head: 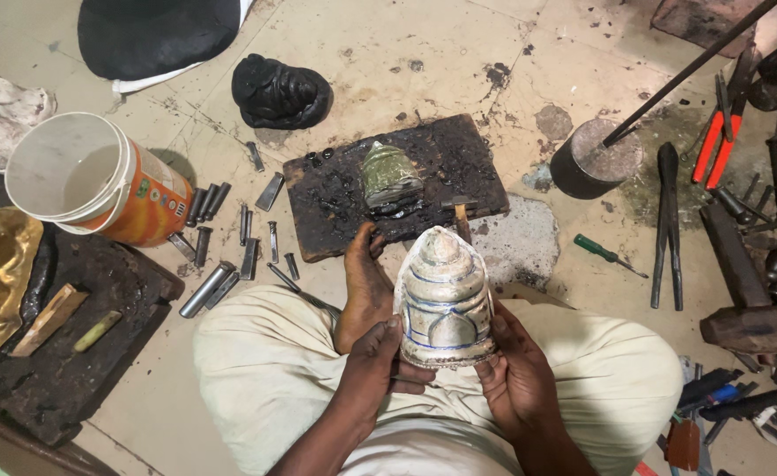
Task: The person sits on the floor and uses a hammer to shape a conical metal object placed on a wooden block. They repeatedly strike the object, rotate it, and inspect its surface to refine the shape.
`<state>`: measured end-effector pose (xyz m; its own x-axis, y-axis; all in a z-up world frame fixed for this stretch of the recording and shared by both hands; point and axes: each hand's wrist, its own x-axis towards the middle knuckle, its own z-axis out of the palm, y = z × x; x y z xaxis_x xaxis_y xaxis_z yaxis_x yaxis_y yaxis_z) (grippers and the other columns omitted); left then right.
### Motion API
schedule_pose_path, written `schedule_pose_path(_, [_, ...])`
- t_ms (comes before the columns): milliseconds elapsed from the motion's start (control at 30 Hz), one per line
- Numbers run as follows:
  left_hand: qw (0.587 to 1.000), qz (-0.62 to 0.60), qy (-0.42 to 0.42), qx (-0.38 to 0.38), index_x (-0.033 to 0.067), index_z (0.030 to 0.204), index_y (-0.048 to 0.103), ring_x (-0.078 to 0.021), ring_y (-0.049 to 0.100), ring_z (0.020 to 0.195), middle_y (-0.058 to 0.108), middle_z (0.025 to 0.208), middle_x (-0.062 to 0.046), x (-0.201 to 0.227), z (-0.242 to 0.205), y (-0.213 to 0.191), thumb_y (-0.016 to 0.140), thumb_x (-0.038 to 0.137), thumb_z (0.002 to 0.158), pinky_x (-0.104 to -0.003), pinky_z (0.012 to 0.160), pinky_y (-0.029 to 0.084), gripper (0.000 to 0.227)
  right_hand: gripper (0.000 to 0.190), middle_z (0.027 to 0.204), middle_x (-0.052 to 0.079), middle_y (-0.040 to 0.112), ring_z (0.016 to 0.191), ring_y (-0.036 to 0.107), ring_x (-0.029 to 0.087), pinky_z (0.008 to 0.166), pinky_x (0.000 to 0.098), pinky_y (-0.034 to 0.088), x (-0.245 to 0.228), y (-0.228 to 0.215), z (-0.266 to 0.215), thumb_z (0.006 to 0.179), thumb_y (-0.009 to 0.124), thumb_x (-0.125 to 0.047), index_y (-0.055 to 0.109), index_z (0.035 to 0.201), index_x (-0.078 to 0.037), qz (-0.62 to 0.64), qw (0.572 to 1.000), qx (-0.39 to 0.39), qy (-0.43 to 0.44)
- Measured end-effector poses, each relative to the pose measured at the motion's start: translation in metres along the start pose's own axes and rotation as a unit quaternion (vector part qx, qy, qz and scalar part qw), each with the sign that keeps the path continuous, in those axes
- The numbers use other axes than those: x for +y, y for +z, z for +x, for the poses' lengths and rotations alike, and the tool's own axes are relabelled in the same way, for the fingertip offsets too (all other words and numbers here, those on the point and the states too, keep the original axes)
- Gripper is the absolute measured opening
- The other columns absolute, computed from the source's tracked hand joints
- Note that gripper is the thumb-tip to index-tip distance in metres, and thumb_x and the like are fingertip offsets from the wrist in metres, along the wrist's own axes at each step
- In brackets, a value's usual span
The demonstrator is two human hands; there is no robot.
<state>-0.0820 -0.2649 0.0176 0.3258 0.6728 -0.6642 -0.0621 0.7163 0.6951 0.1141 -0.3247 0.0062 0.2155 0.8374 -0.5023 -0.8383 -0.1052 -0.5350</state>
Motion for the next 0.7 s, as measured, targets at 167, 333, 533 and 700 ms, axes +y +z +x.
schedule_pose_path(167, [1.000, 0.004, 0.018, -0.004, 0.0058, 0.117, 0.062, -0.0220, 0.076, 0.075, 0.074, 0.096, -0.012, 0.000, 0.001, -0.001, 0.048, 0.046, 0.101, -0.032, 0.063, 0.062, 0.045, 0.050, 0.119, 0.006, 0.071, 0.100, 0.071, 0.011, 0.080, 0.0262, 0.061, 0.001, -0.002, 0.002, 0.097, 0.061, -0.017, 0.053, 0.144, -0.002, 0.029, 0.999, -0.015, -0.008])
schedule_pose_path(333, [0.997, 0.024, 0.072, -0.016, 0.0067, 0.117, 0.066, -0.0132, 0.066, 0.071, 0.072, 0.093, -0.008, -0.001, -0.001, -0.001, 0.048, 0.045, 0.103, -0.029, 0.064, 0.062, 0.044, 0.054, 0.124, 0.009, 0.069, 0.105, 0.069, 0.016, 0.083, 0.0306, 0.060, 0.000, -0.010, 0.003, 0.101, 0.062, -0.014, 0.045, 0.151, -0.002, 0.060, 0.993, -0.096, -0.030])
schedule_pose_path(533, [0.991, 0.041, 0.125, -0.028, 0.0048, 0.113, 0.063, -0.0099, 0.069, 0.079, 0.072, 0.096, -0.004, 0.001, -0.003, -0.001, 0.049, 0.039, 0.104, -0.029, 0.068, 0.062, 0.038, 0.059, 0.130, 0.012, 0.066, 0.112, 0.067, 0.020, 0.093, 0.0371, 0.059, -0.004, -0.010, 0.002, 0.098, 0.059, -0.009, 0.040, 0.153, -0.001, 0.062, 0.992, -0.100, -0.039])
schedule_pose_path(700, [0.990, 0.058, 0.124, -0.031, 0.0065, 0.113, 0.063, -0.0084, 0.068, 0.082, 0.071, 0.096, -0.003, 0.002, -0.005, -0.003, 0.048, 0.041, 0.104, -0.028, 0.071, 0.061, 0.039, 0.063, 0.132, 0.014, 0.066, 0.116, 0.067, 0.023, 0.096, 0.0380, 0.057, -0.006, -0.010, -0.001, 0.096, 0.060, -0.007, 0.038, 0.154, 0.000, 0.061, 0.992, -0.103, -0.045])
